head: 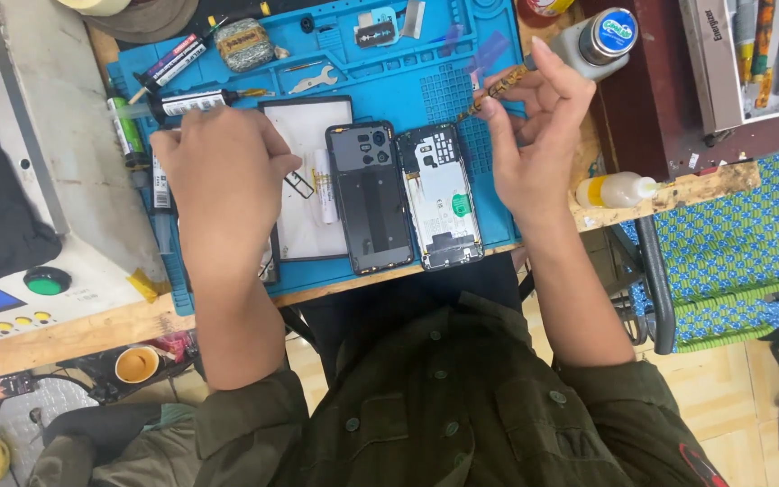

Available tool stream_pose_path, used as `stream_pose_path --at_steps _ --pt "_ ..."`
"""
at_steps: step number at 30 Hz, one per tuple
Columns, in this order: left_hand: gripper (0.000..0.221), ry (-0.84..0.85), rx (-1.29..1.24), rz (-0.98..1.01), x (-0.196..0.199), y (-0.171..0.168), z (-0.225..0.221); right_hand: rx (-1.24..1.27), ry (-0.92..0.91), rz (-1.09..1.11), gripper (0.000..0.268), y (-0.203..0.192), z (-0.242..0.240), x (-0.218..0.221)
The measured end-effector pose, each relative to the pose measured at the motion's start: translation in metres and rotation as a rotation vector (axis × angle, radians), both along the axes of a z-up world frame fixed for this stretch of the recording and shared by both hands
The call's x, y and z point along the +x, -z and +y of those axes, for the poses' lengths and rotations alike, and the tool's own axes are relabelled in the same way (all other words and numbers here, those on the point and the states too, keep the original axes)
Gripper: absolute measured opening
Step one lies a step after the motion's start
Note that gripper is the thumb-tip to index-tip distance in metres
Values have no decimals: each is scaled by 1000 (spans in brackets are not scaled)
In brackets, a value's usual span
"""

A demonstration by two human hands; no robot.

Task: Disassembling a smartphone to access internal components using a screwdriver and prying tools on a repair mat.

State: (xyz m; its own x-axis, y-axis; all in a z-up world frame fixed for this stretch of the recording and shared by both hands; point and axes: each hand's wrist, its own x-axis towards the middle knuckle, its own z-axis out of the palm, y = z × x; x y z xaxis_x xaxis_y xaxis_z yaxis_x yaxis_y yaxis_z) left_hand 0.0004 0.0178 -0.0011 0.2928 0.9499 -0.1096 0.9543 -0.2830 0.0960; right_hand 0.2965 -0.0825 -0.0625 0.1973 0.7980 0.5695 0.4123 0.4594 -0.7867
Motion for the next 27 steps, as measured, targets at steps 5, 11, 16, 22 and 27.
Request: stream_pose_path --at_steps 5,11,16,22,27 --pt "15 2 -15 45 2 1 0 -6 -18 49 55 -1 0 -2" --pt "16 6 -109 33 8 -4 0 16 22 -28 56 2 1 0" --pt "14 4 -142 56 9 6 4 34 17 44 53 1 1 -3" --pt "15 -24 -171 37 14 -5 4 -36 33 -35 55 5 0 0" --pt "10 14 28 -234 23 -22 -2 129 91 -258 61 9 12 0"
